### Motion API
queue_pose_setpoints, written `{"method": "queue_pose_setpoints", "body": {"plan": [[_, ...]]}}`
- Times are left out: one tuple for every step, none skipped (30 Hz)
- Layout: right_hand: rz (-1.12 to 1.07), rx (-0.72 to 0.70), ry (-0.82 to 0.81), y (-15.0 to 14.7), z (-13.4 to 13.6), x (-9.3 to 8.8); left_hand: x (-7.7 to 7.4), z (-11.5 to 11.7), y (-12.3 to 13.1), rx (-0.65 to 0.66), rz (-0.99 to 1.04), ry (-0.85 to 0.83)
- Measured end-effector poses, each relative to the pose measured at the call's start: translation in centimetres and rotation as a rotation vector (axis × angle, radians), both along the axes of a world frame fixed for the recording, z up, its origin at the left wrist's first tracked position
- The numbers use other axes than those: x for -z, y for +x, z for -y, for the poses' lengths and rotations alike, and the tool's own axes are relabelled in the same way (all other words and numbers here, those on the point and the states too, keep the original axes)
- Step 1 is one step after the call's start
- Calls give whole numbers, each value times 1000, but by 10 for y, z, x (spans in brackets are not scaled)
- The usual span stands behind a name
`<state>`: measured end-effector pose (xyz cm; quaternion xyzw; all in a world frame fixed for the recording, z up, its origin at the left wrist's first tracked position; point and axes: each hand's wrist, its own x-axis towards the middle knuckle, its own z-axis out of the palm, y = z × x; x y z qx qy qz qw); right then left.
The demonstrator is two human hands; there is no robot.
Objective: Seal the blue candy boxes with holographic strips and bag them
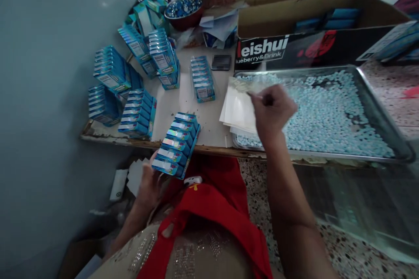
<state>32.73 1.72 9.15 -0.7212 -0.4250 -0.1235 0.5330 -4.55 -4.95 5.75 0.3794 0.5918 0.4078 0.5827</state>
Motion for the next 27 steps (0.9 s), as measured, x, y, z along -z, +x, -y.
{"method": "queue_pose_setpoints", "body": {"plan": [[49, -75, -60, -12, -8, -5, -8, -9, -4, 35, 76, -112], [100, -149, -124, -24, -14, -8, -14, -18, -8, 77, 129, -211], [151, -214, -182, -36, -20, -10, -18, -24, -11, 119, 162, -281], [199, -270, -233, -47, -25, -10, -20, -28, -13, 158, 180, -316], [242, -318, -278, -58, -28, -10, -19, -28, -15, 185, 201, -325], [276, -358, -318, -67, -32, -11, -16, -25, -16, 196, 229, -320], [303, -387, -361, -76, -36, -11, -10, -19, -16, 199, 256, -313], [325, -407, -410, -85, -39, -13, -3, -12, -16, 206, 280, -306], [347, -424, -466, -93, -44, -15, 5, -4, -17, 219, 296, -294], [369, -443, -526, -102, -49, -18, 14, 2, -19, 237, 304, -279], [394, -462, -584, -110, -55, -22, 23, 8, -21, 260, 307, -262], [422, -480, -634, -119, -61, -26, 31, 10, -25, 290, 310, -249], [453, -497, -676, -128, -68, -29, 36, 10, -30, 329, 318, -244], [489, -515, -712, -136, -75, -32, 39, 8, -36, 381, 326, -244], [530, -536, -742, -145, -83, -34, 39, 2, -43, 436, 325, -237], [573, -563, -770, -152, -90, -35, 34, -6, -50, 488, 295, -209], [620, -602, -793, -159, -98, -34, 27, -17, -56, 523, 217, -149], [669, -651, -811, -165, -104, -32, 17, -30, -60, 533, 94, -52], [717, -704, -826, -170, -111, -30, 7, -45, -62, 517, -59, 78], [760, -752, -838, -175, -116, -26, -4, -63, -62, 466, -234, 234], [795, -793, -851, -179, -122, -23, -13, -83, -58, 402, -381, 413], [819, -825, -865, -183, -126, -19, -20, -104, -53, 342, -492, 594], [832, -849, -877, -187, -130, -16, -23, -126, -45, 293, -595, 757], [832, -867, -886, -190, -133, -13, -22, -147, -37, 289, -695, 883], [822, -880, -890, -192, -136, -10, -18, -166, -29, 326, -783, 945], [805, -891, -893, -194, -138, -8, -12, -183, -21, 384, -853, 973], [785, -901, -896, -194, -140, -5, -5, -196, -14, 436, -914, 974]]}}
